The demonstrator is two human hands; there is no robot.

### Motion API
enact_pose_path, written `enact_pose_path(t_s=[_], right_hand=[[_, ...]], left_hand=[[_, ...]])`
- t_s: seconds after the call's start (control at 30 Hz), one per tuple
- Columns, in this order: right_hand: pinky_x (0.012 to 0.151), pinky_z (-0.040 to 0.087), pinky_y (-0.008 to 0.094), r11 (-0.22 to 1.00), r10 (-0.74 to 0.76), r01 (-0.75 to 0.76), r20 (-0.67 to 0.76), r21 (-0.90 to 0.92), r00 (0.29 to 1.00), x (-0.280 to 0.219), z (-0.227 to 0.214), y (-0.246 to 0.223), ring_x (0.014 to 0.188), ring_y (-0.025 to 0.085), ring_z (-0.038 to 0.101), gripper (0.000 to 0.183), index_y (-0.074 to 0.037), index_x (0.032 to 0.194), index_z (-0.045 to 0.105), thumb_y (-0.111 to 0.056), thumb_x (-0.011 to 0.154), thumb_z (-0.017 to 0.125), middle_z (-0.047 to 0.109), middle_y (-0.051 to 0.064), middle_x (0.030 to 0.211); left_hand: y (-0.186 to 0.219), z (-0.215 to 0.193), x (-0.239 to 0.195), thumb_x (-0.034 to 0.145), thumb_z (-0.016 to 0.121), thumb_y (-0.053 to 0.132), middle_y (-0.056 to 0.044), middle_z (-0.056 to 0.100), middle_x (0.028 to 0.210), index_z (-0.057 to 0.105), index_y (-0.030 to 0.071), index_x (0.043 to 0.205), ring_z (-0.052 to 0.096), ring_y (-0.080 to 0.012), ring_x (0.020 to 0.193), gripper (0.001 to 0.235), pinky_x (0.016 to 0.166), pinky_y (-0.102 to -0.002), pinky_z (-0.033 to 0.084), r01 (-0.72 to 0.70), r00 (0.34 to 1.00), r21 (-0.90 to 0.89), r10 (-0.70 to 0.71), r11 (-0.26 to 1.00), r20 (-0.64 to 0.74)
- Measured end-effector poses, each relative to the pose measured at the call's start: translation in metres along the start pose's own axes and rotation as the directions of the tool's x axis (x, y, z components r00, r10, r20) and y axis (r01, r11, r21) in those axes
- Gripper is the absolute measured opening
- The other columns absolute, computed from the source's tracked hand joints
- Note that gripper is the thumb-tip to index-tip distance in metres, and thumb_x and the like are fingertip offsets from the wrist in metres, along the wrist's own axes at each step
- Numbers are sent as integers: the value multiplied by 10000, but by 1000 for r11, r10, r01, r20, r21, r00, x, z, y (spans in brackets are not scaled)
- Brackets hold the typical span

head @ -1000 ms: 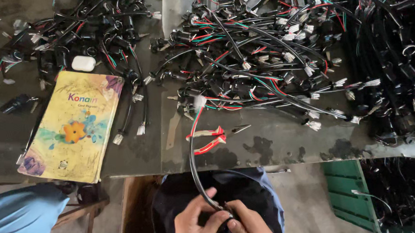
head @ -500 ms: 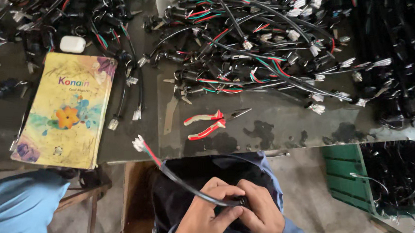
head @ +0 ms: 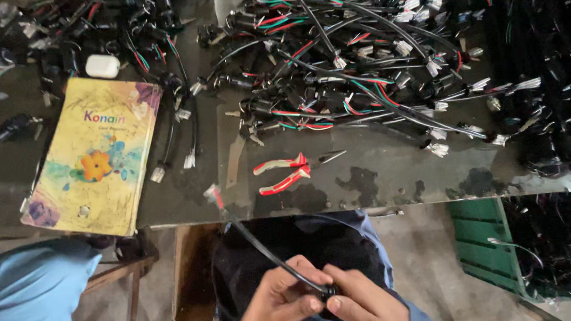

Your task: The person repeatedly picks up black cables from a pile on a table, uses red-handled pliers to strip the outer insulation, and discards the stripped pieces. The process is repeated for multiple cables throughout the clip.

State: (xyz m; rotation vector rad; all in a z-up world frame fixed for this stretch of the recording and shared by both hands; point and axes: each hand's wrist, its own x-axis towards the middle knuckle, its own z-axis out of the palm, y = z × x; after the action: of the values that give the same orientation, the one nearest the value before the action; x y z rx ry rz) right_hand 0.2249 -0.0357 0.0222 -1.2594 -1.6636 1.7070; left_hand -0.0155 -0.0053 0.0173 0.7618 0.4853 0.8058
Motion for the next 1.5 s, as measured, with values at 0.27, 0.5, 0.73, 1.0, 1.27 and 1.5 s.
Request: enact_pose_path(t_s=[0.27, 0.5, 0.73, 1.0, 1.27, 1.5], right_hand=[[995, 447, 360, 938, -244, 287, -217, 195, 945, -19, 1, 11, 1150, 231, 615, 466, 24, 1370, 541, -295, 1032, 573, 642, 108, 1207], [863, 473, 300, 978, -150, 36, -570, -205, 808, 16, -28, -7, 1012, 137, 619, 435, -7, 1337, 505, -185, 953, 608, 640, 58, 1100], [774, 492, 297, 998, 65, -57, -401, 32, 914, 7, -32, -34, 849, 135, 568, 310, -60, 1226, 576, -179, 951, 653, 618, 51, 930], [941, 439, 328, 928, -144, 152, -47, 339, 988, -6, -37, -77, 1058, 184, 556, 400, 7, 1392, 412, -117, 1041, 558, 606, 95, 1134], [775, 459, 369, 969, 172, -142, -138, 203, 975, 4, -31, -70, 830, 239, 564, 548, -101, 1464, 430, -148, 951, 617, 601, 94, 945], [831, 527, 401, 918, -154, 11, -330, -397, 931, 26, -21, -48, 1013, 379, 668, 388, -23, 1241, 597, -175, 893, 677, 707, 171, 1067]], left_hand=[[16, 27, 30, 898, 818, 117, -122, 640, 1234, 562, 30, 1179, 636, -247, 1169, 390, 1031, -365, 506, -321, 947, 505, 273, 801, 169], [104, 25, 126, 788, 810, 305, -156, 626, 1144, 621, 4, 1198, 604, -386, 1073, 543, 924, -465, 450, 36, 795, 970, 595, -241, 119], [36, 14, 31, 820, 762, 61, -61, 624, 865, 660, 42, 978, 612, -152, 804, 189, 736, -310, 519, 139, 945, 681, 108, 719, -308], [14, 35, 33, 797, 692, -7, -198, 609, 1074, 555, 12, 1147, 626, -393, 1010, 377, 892, -411, 508, -311, 912, 836, 391, 453, 127], [7, 20, 35, 892, 769, 110, -153, 626, 966, 589, 63, 1070, 640, -351, 881, 258, 796, -406, 541, 38, 992, 838, 83, 545, -99], [-13, 13, 14, 847, 725, 167, -145, 654, 1044, 578, 81, 1106, 620, -365, 1039, 310, 895, -455, 490, 383, 920, 880, -27, 282, -392]])
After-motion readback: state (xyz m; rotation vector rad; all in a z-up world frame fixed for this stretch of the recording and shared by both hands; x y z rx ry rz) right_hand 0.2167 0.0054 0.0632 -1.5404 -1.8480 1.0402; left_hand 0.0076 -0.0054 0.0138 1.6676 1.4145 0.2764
